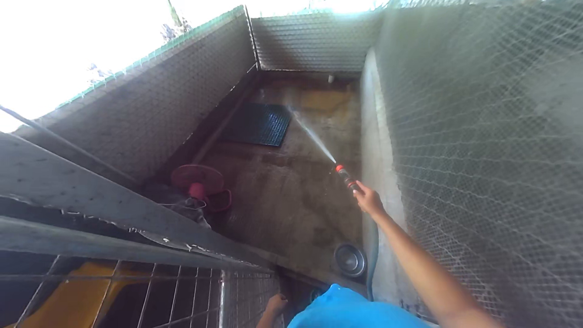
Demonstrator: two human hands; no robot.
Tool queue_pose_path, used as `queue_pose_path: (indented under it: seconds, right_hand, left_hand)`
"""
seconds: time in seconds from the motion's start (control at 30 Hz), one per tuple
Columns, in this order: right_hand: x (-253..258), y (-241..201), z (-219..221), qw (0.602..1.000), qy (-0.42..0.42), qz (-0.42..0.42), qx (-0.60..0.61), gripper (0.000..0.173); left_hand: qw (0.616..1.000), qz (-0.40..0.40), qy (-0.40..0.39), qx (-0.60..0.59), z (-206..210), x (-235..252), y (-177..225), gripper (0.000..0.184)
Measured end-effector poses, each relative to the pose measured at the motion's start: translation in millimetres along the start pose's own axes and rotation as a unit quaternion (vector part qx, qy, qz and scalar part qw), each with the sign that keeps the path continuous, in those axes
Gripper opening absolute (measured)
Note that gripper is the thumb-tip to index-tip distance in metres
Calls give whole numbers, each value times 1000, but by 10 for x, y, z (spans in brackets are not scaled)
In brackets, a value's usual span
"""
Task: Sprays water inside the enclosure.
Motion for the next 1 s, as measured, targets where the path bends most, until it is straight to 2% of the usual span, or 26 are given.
queue_pose_path:
  seconds: [0.43, 0.77, 1.0]
  right_hand:
    - [4, 125, -120, 999, 37, 25, -10, 49]
    - [-71, -99, 239, 999, -34, -1, 20, 50]
    - [-69, -141, 275, 999, -24, -12, 29, 49]
  left_hand:
    - [1000, -11, 11, -24, -20, -19, -9, 43]
    - [999, -6, 17, -28, -72, -76, -61, 46]
    - [1000, -9, 15, -26, -87, -108, -58, 46]
Point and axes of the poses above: each hand's wrist, its own x-axis towards the middle knuckle, its own z-axis out of the palm, y = z × x, the point moved 8 cm from there along x, towards the middle knuckle, and after that the axes turned 9 degrees about y, right-handed, at the moved point
